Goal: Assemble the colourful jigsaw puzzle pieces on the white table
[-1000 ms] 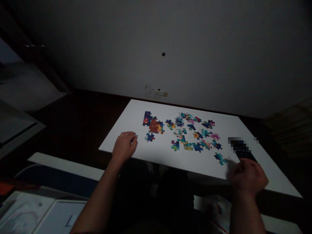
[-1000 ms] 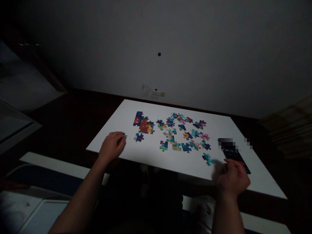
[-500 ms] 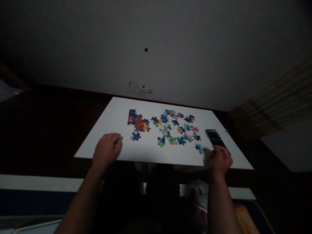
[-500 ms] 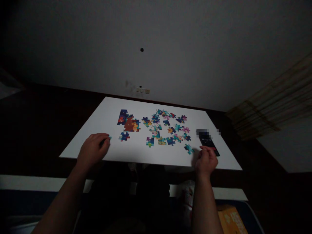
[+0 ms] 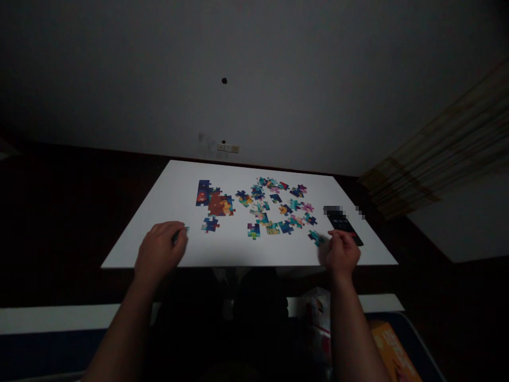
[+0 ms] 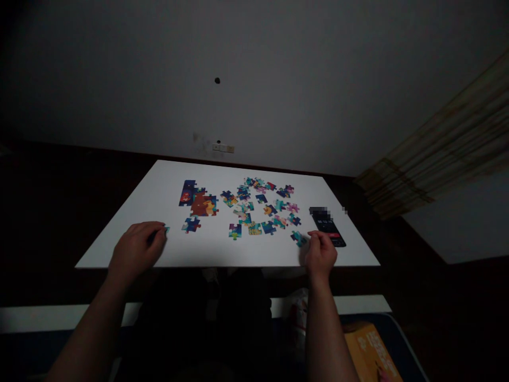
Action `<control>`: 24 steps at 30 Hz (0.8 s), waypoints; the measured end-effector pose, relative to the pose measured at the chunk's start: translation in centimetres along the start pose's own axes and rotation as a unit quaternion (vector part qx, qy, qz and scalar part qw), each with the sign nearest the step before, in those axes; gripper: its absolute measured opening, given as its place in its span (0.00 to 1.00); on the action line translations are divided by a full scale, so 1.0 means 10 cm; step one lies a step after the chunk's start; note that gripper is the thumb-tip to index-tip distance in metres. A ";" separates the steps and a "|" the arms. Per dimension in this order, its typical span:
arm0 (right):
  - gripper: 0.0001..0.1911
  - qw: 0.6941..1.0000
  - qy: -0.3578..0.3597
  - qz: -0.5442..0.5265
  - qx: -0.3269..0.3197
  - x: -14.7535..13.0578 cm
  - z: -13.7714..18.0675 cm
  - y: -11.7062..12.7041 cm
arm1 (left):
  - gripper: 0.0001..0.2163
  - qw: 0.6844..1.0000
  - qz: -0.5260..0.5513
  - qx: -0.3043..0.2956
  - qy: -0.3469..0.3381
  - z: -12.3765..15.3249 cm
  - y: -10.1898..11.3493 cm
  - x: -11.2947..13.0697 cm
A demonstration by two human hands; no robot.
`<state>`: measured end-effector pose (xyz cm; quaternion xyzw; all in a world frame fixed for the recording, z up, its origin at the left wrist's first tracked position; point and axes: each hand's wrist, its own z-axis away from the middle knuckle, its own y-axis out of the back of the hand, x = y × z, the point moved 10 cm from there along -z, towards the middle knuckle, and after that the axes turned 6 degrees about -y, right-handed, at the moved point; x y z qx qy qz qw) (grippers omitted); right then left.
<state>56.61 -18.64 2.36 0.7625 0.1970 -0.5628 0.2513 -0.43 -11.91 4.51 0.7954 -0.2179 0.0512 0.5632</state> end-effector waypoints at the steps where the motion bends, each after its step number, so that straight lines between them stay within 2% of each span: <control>1: 0.17 1.000 0.012 0.011 -0.004 -0.02 0.00 -0.01 | 0.17 1.000 0.000 0.003 -0.002 0.00 -0.01 -0.01; 7: 0.16 0.992 0.094 0.079 -0.034 -0.10 0.03 -0.08 | 0.17 1.000 0.008 0.019 -0.014 0.00 -0.01 -0.02; 17: 0.14 0.986 0.116 0.106 -0.055 -0.12 0.07 -0.13 | 0.16 1.000 0.016 0.022 -0.007 0.00 0.03 0.02; 24: 0.16 0.978 0.137 0.140 -0.066 -0.24 0.14 -0.20 | 0.15 1.000 0.010 0.021 -0.007 0.01 0.02 0.01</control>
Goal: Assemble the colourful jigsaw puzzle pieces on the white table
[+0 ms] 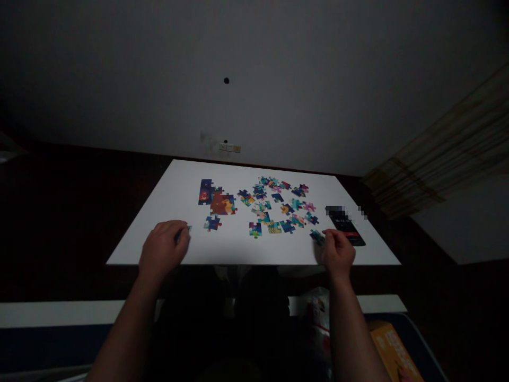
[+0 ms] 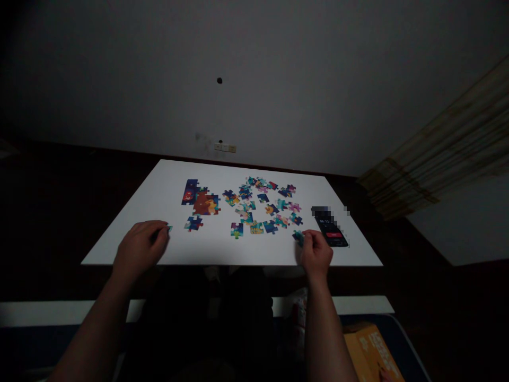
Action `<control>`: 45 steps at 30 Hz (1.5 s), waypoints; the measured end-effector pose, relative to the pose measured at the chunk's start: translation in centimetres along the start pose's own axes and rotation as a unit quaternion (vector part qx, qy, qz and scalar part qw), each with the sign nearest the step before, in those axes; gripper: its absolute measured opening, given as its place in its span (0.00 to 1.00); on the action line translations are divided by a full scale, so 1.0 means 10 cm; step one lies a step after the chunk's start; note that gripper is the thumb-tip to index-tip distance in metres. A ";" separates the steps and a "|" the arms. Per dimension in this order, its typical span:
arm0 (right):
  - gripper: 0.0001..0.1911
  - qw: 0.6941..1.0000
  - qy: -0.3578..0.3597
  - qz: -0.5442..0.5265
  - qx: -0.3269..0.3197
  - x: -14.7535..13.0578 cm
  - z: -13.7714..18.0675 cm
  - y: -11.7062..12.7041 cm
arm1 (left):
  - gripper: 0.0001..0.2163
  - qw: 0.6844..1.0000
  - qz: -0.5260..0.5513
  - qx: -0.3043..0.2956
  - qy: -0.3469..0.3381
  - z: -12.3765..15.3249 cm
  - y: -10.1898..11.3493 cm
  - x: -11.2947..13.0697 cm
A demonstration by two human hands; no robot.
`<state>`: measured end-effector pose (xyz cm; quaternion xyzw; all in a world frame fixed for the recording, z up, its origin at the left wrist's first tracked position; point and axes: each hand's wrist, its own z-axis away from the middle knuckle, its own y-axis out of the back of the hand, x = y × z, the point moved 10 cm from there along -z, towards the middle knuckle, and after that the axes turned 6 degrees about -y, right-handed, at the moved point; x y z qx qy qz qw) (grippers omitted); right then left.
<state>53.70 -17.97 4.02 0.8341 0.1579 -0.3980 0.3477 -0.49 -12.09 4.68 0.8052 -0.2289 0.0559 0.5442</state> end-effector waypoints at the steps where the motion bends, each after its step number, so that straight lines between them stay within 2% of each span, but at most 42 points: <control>1: 0.16 1.000 0.001 0.004 0.000 -0.01 0.00 0.00 | 0.15 1.000 -0.001 0.002 0.001 0.00 0.00 0.00; 12: 0.16 1.000 0.005 0.026 -0.015 0.04 0.01 -0.04 | 0.15 1.000 -0.003 0.001 -0.002 0.01 0.00 0.01; 29: 0.17 0.999 0.009 0.036 -0.034 -0.02 0.02 -0.07 | 0.16 1.000 0.007 -0.004 0.010 0.00 0.02 0.02; 36: 0.22 0.998 -0.024 0.051 -0.017 -0.06 0.03 -0.04 | 0.15 1.000 -0.002 -0.003 0.012 0.01 0.00 -0.02; 41: 0.26 0.997 -0.007 0.063 -0.040 -0.07 0.03 -0.10 | 0.16 1.000 0.001 -0.003 0.012 0.00 -0.01 -0.02; 45: 0.31 0.997 0.014 0.071 -0.019 -0.13 0.04 -0.08 | 0.15 1.000 0.001 -0.001 0.013 0.00 0.00 -0.01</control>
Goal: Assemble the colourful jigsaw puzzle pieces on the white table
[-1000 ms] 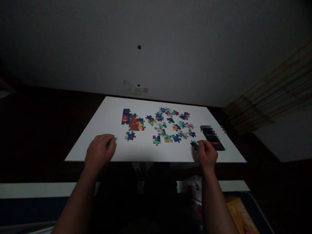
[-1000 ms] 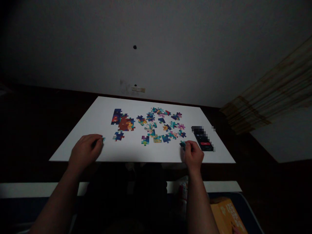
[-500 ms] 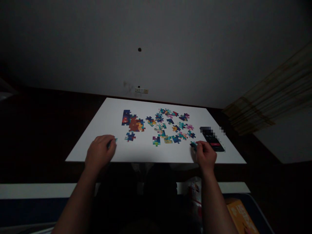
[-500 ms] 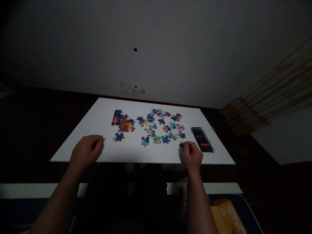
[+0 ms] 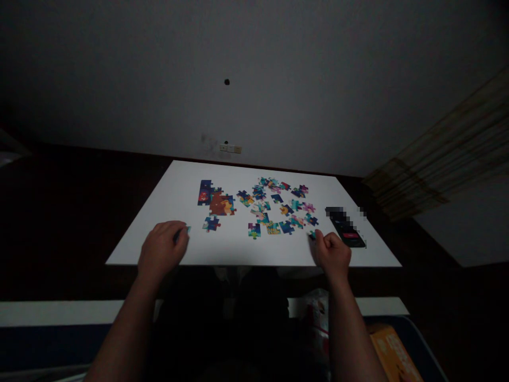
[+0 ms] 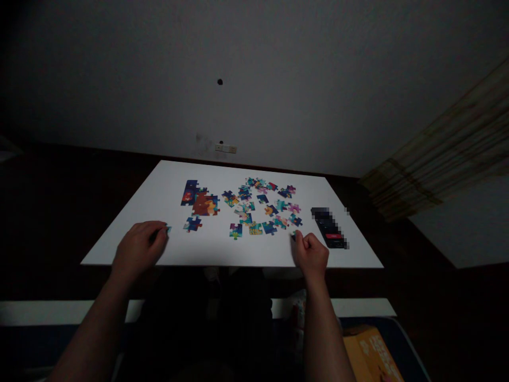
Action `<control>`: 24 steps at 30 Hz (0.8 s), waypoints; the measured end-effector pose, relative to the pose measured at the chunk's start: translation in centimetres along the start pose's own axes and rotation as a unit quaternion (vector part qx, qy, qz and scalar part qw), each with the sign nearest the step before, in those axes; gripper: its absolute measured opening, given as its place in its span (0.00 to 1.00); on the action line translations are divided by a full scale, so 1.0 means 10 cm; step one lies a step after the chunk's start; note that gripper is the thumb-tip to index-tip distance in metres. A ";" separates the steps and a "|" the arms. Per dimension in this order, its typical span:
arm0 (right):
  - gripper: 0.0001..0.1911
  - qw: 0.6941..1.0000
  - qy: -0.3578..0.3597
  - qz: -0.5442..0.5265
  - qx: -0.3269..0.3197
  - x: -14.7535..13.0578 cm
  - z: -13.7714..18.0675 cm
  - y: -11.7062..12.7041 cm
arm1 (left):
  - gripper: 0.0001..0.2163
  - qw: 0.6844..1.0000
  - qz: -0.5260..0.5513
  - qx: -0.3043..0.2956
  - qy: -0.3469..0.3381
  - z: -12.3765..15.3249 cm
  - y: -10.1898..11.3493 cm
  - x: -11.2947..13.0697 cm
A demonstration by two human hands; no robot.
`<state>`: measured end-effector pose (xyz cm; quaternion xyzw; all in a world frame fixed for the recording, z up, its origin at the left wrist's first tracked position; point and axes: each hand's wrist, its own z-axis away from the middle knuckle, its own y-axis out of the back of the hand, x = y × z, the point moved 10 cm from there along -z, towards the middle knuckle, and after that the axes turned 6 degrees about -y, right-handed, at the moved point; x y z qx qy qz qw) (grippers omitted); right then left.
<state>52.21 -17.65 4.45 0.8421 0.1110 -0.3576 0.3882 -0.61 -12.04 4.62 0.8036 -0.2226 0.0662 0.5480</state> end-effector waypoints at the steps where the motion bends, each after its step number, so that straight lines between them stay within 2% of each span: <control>1: 0.31 1.000 0.003 0.001 0.003 -0.02 0.00 0.00 | 0.15 1.000 -0.001 0.001 0.000 0.00 0.00 0.00; 11: 0.22 0.997 -0.053 -0.046 0.037 0.12 -0.02 0.10 | 0.15 1.000 -0.003 0.002 -0.003 0.02 -0.01 -0.01; 18: 0.27 0.999 -0.020 -0.026 -0.008 0.03 -0.02 0.02 | 0.15 1.000 -0.007 0.001 -0.005 0.01 -0.02 -0.02; 24: 0.32 1.000 -0.004 -0.012 0.006 -0.02 -0.01 0.04 | 0.15 1.000 -0.004 0.003 -0.002 0.00 -0.01 -0.02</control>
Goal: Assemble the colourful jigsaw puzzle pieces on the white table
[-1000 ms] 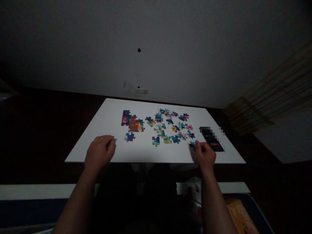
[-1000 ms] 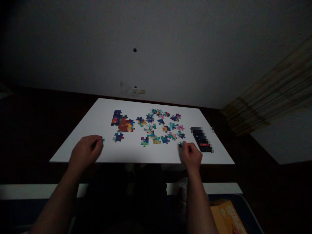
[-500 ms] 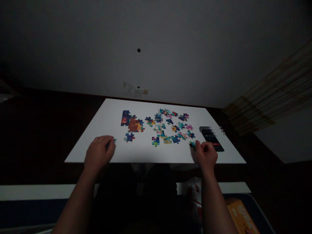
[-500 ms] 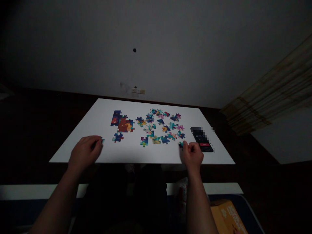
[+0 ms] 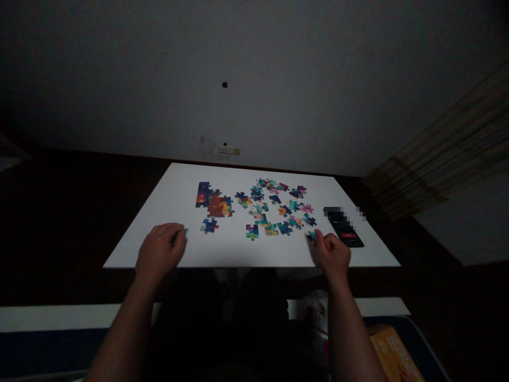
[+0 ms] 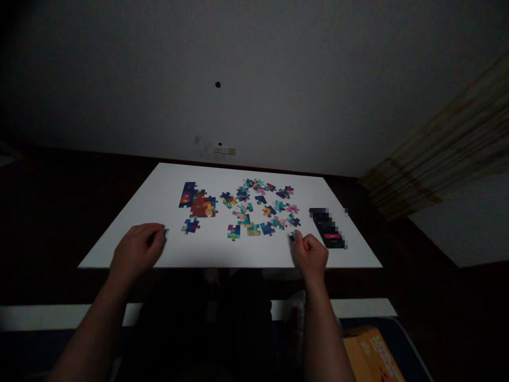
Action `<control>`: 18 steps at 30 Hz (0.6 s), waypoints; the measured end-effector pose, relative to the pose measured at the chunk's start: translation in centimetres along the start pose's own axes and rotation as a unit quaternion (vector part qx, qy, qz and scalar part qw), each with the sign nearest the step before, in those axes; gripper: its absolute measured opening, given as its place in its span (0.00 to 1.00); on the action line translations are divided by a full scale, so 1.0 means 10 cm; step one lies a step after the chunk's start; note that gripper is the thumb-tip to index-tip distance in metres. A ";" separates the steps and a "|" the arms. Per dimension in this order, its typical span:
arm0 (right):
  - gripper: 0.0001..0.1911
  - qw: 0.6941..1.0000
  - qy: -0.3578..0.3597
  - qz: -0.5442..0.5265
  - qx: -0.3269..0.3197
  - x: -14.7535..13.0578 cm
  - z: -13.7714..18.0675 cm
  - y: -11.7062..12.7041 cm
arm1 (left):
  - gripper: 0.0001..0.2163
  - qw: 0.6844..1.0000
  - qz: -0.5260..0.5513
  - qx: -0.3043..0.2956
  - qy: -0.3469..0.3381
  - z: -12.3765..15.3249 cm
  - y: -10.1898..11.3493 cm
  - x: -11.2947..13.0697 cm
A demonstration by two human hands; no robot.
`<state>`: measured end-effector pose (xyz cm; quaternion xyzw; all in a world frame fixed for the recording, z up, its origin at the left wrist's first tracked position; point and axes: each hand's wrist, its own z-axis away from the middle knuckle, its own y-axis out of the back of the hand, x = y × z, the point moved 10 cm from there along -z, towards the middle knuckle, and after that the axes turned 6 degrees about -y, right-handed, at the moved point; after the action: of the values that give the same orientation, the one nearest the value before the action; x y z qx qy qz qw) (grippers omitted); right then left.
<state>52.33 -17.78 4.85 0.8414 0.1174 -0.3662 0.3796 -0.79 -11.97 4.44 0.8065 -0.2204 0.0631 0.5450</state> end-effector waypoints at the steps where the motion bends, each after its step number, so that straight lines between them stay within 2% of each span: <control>1: 0.33 1.000 0.004 -0.001 0.001 -0.01 0.00 0.00 | 0.15 1.000 0.000 -0.001 -0.001 0.00 0.00 0.00; 9: 0.33 0.997 0.011 -0.051 -0.060 0.04 0.02 -0.07 | 0.17 1.000 -0.005 -0.012 0.005 -0.01 0.00 0.01; 13: 0.32 0.996 0.017 -0.069 -0.057 0.04 0.00 -0.05 | 0.16 1.000 -0.007 -0.005 0.004 -0.01 0.00 0.00; 18: 0.29 0.998 0.013 -0.029 -0.061 0.02 -0.02 -0.09 | 0.16 1.000 -0.004 -0.005 0.004 0.00 0.00 0.01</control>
<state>52.14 -17.00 4.30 0.8175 0.1692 -0.3583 0.4180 -0.67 -11.95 4.48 0.8046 -0.2149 0.0630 0.5499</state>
